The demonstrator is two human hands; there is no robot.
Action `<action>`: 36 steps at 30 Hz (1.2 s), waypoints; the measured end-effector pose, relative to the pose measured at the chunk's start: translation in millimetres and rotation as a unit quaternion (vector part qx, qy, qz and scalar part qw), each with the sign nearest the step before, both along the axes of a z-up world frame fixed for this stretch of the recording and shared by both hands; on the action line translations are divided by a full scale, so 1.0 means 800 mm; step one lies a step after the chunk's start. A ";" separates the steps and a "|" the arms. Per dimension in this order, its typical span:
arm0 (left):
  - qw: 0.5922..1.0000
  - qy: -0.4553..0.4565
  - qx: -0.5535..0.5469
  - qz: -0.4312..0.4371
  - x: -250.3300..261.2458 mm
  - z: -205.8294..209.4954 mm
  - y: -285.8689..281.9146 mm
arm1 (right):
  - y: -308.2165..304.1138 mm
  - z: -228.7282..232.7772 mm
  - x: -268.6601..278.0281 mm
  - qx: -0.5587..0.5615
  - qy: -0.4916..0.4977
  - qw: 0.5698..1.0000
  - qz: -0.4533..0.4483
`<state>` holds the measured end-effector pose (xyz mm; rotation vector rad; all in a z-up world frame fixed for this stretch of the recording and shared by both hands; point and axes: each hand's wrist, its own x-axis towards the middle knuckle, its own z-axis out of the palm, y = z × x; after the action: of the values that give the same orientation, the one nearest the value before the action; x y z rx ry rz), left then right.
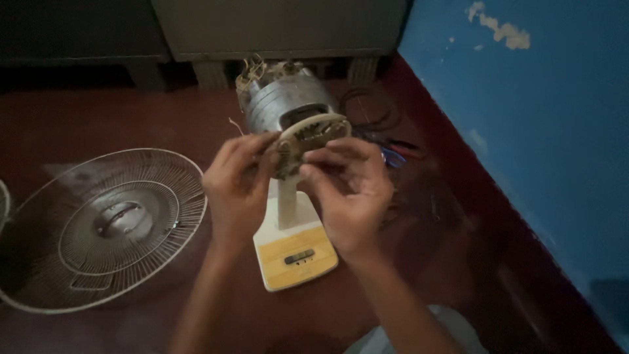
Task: The person disassembles and reassembles an electric fan. They remove the rear grill and motor housing, then reattach the rear grill to the motor shaft and secure it with a screwdriver.
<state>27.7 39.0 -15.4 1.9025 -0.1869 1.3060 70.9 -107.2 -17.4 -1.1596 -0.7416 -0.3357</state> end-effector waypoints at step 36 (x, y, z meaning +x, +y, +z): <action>0.998 0.047 0.012 0.048 0.015 -0.066 0.021 | 0.013 -0.072 0.097 0.147 0.110 0.982 0.039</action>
<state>39.5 55.6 -68.5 2.0095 -0.0639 1.2777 148.7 -97.2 -75.4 -0.8680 -0.5220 -0.2378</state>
